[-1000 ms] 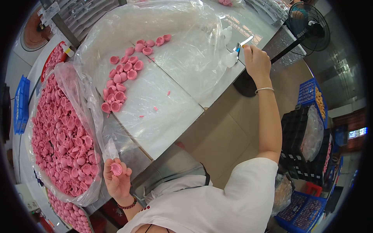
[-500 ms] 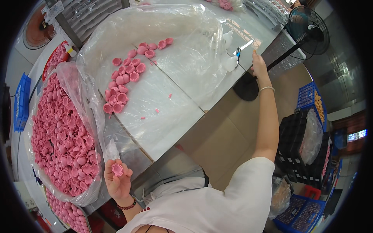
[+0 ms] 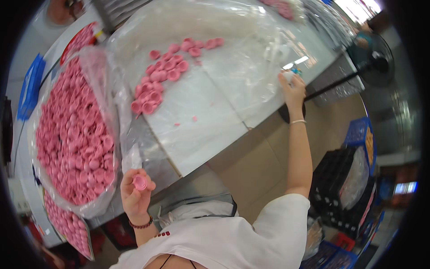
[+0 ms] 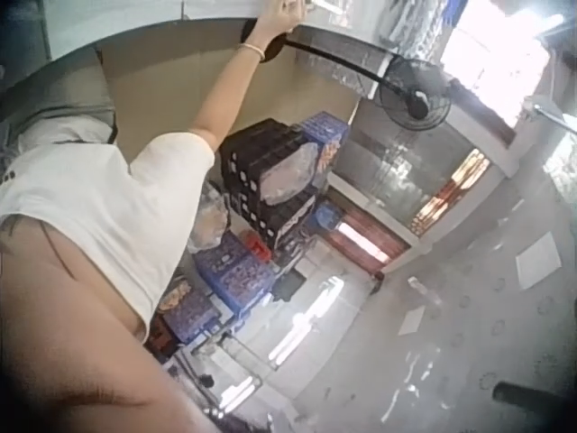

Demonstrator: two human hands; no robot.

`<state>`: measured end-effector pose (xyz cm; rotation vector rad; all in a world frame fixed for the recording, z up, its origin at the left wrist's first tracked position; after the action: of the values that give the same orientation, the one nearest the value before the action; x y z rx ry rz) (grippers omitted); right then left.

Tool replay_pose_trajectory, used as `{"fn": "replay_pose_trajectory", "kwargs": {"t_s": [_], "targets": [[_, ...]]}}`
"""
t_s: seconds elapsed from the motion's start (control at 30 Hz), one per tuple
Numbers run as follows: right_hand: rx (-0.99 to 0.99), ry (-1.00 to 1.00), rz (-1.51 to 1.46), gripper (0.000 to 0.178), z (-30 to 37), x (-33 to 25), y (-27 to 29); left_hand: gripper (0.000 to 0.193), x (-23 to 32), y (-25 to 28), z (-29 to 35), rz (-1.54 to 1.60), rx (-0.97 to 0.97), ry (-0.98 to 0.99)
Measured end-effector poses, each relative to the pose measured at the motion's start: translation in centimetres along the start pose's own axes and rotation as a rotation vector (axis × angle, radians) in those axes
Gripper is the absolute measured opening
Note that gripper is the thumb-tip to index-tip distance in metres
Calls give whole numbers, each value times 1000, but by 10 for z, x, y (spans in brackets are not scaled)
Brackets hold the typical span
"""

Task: Applying glue to pink plastic shell components and pressing them together to assemble spherical toy parts.

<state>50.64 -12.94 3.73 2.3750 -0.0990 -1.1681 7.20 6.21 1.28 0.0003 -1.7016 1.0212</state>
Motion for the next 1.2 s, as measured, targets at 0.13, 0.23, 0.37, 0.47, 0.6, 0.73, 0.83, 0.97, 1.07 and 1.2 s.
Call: {"fn": "replay_pose_trajectory", "kwargs": {"t_s": [0.13,0.23,0.37,0.47,0.6,0.73,0.83,0.97,1.07,1.2], "targets": [[244,21,-364,29,22,-52,-6,36,5,-13,3,-218,-262,-49],[-27,44,-754,50,60,-120,-41,30,5,-18,12,-311,-402,11],[-514,-157,-712,46,142,-203,-96,25,10,-27,30,-266,-556,3],[-772,259,-557,30,166,-239,-129,25,11,-24,39,-237,-554,-14],[-922,276,-406,20,181,-255,-150,25,11,-17,51,-211,-546,-61],[-885,322,-294,19,185,-259,-153,29,12,-7,58,-186,-434,-27],[-882,343,-287,19,187,-262,-152,34,15,-3,61,-112,-325,33],[-892,334,-271,19,189,-260,-152,40,17,4,60,46,-178,12],[-900,354,-273,19,191,-259,-153,42,19,11,60,56,-30,-25],[-895,291,-299,20,192,-257,-155,42,27,23,61,-37,160,-89]]}}
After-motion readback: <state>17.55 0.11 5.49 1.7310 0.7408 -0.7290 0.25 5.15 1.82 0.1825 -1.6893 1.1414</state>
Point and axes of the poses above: each hand's wrist, its own z-axis away from the middle knuckle, its own y-axis out of the back of the hand, x = y × z, the point moved 4 cm from there along -z, towards the middle knuckle, and after that the axes turned 14 degrees about -z, right-handed, at the moved point
